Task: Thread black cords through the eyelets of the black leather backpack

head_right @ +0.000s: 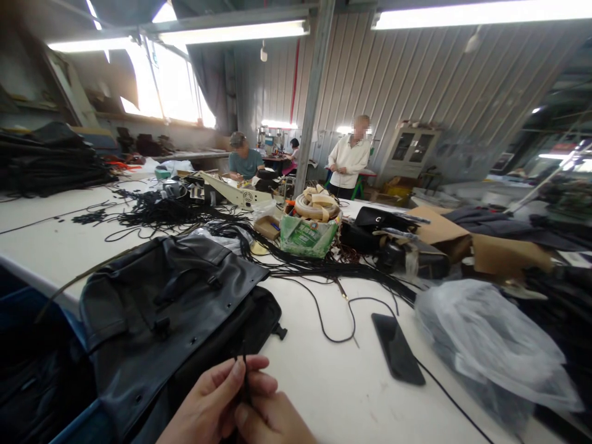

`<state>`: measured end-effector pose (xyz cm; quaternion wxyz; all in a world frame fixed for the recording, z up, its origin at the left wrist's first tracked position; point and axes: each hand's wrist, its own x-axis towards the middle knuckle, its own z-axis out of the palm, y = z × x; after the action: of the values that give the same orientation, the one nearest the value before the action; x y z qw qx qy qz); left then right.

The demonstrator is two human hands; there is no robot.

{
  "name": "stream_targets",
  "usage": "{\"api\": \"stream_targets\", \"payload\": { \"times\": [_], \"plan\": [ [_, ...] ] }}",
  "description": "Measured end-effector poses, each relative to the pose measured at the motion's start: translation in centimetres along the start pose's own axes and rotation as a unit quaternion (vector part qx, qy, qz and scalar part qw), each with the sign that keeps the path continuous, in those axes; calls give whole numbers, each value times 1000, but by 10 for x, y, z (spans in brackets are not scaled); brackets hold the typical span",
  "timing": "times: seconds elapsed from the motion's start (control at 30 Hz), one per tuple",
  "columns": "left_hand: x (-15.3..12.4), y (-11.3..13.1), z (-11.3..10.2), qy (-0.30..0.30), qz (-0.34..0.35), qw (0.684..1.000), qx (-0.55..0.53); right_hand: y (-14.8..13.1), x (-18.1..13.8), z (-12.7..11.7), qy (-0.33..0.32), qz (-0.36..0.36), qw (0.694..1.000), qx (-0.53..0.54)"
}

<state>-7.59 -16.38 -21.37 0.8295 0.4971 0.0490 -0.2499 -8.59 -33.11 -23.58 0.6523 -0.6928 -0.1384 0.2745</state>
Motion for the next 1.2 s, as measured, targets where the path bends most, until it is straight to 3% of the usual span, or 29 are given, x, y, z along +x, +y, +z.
{"api": "stream_targets", "payload": {
  "times": [0.33, 0.5, 0.7, 0.83, 0.9, 0.97, 1.03, 1.1, 1.13, 1.2],
  "plan": [
    [-1, 0, 4, 0, -3, 999, -51, 11, -4, 4, 34, 29, 998, 36],
    [2, -5, 7, -26, 67, 994, -87, -1, -5, 4, 34, 36, 998, 38],
    [1, -6, 8, 25, 56, 998, -14, -6, 8, 22, 120, 1, 993, 8],
    [0, -6, -14, 59, 122, 986, 95, -28, -8, 2, 207, -36, 977, 32],
    [1, -12, -37, 113, 188, 939, 263, -46, -24, -21, 266, -45, 959, 91],
    [3, -23, -63, 154, 286, 823, 466, -61, -39, -43, 323, -73, 935, 128],
    [5, -33, -84, 142, 375, 676, 619, -68, -48, -59, 347, -82, 924, 137],
    [8, -37, -96, 124, 426, 542, 714, -66, -50, -67, 337, -61, 933, 114],
    [10, -35, -98, 122, 431, 491, 747, -62, -48, -67, 323, -44, 941, 92],
    [16, -23, -98, 131, 405, 435, 793, -51, -40, -64, 290, -20, 956, 30]
  ]
}}
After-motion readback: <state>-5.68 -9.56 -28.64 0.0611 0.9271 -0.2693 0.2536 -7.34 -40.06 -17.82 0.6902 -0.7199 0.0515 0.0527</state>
